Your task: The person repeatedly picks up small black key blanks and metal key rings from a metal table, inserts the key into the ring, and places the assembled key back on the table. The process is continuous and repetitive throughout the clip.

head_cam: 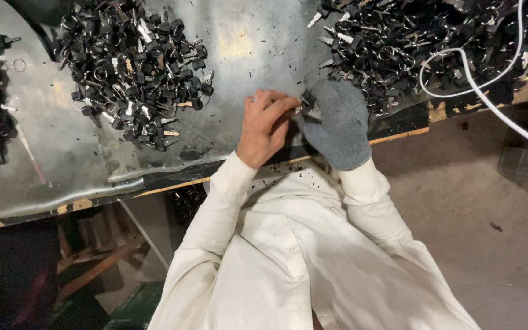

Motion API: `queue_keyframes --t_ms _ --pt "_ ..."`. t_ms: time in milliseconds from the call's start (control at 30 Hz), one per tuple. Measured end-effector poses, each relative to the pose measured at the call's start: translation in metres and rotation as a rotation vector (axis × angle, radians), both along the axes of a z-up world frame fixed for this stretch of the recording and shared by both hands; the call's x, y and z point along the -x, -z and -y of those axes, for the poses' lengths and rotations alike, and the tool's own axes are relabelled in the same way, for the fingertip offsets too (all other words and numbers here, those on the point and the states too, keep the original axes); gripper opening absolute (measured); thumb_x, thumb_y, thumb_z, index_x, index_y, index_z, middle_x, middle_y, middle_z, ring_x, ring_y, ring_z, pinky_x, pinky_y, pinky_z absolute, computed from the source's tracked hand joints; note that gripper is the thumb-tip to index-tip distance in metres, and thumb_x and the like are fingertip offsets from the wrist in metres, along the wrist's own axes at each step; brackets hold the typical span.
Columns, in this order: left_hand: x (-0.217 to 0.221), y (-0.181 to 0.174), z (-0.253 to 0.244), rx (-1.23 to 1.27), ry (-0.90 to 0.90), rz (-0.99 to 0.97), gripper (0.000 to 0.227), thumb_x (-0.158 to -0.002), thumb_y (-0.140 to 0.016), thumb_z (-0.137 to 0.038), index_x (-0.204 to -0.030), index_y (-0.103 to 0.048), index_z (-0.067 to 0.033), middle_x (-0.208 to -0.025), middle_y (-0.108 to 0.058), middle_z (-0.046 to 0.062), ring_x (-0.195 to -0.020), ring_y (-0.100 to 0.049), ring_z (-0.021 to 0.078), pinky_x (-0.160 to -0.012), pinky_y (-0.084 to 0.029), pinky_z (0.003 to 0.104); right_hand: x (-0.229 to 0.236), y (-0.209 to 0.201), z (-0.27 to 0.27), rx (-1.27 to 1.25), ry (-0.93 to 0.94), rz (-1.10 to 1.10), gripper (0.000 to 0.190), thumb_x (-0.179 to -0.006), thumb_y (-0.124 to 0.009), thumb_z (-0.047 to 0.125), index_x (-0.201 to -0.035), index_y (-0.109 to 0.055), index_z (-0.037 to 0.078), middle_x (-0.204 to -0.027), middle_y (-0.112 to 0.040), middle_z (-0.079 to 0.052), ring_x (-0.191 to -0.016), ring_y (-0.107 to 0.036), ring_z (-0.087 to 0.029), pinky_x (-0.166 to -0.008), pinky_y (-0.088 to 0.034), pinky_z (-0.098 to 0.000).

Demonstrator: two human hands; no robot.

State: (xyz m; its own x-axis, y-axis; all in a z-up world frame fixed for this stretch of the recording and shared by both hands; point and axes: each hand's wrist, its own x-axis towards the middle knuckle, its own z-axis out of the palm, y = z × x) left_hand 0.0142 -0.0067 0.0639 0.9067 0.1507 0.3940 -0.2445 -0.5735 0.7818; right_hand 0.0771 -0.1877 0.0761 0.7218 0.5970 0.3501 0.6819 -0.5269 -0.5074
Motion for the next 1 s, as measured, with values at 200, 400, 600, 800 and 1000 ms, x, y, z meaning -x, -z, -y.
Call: queue_keyframes --t_ms 200,400,600,800,1000 --pt "-0.005 0.042 -0.014 -0.239 -0.148 -0.119 0.026 -0.089 -0.075 -0.010 -0.114 -0.070 -0.0075 -0.098 -0.066 0.008 -0.095 -0.059 0.0283 -0.090 -0.037 0.041 0.006 -0.006 -0.019 0.037 0.039 0.035 0.067 -0.087 -0.085 0.022 -0.140 -0.057 -0.007 -0.119 -0.066 -0.026 -0.105 -0.066 -0.041 -0.092 -0.051 -0.0501" --pt "0.021 0.060 -0.002 -0.145 -0.308 -0.074 0.015 -0.090 -0.076 -0.007 -0.104 -0.071 -0.0086 -0.093 -0.063 0.005 -0.092 -0.058 0.0259 -0.089 -0.035 0.041 0.016 -0.005 -0.027 -0.126 0.027 -0.130 0.040 -0.086 -0.078 0.010 -0.122 -0.067 -0.003 -0.109 -0.068 -0.019 -0.099 -0.066 -0.037 -0.088 -0.054 -0.0467" --pt "0.023 0.060 -0.004 -0.155 -0.289 -0.078 0.026 -0.081 -0.066 0.005 -0.104 -0.071 -0.0069 -0.089 -0.057 0.006 -0.091 -0.054 0.0267 -0.089 -0.033 0.040 0.014 -0.003 -0.032 -0.068 -0.089 -0.071 0.029 -0.086 -0.077 0.010 -0.114 -0.070 0.005 -0.109 -0.070 -0.013 -0.100 -0.065 -0.034 -0.087 -0.052 -0.0443" --pt "0.025 0.063 -0.004 -0.204 -0.246 -0.080 0.022 -0.076 -0.066 0.004 -0.095 -0.068 -0.0076 -0.086 -0.055 0.006 -0.088 -0.053 0.0274 -0.088 -0.033 0.041 0.010 0.002 -0.033 0.052 -0.115 -0.062 0.032 -0.088 -0.077 0.011 -0.119 -0.072 0.005 -0.109 -0.069 -0.014 -0.100 -0.063 -0.033 -0.087 -0.052 -0.0448" --pt "0.018 0.059 -0.004 -0.146 -0.321 -0.071 0.022 -0.082 -0.069 0.003 -0.101 -0.069 -0.0082 -0.088 -0.056 0.005 -0.088 -0.053 0.0259 -0.086 -0.032 0.041 -0.001 0.002 -0.039 -0.095 -0.153 -0.252 0.030 -0.089 -0.077 0.015 -0.116 -0.072 0.005 -0.104 -0.070 -0.014 -0.097 -0.066 -0.032 -0.085 -0.053 -0.0435"
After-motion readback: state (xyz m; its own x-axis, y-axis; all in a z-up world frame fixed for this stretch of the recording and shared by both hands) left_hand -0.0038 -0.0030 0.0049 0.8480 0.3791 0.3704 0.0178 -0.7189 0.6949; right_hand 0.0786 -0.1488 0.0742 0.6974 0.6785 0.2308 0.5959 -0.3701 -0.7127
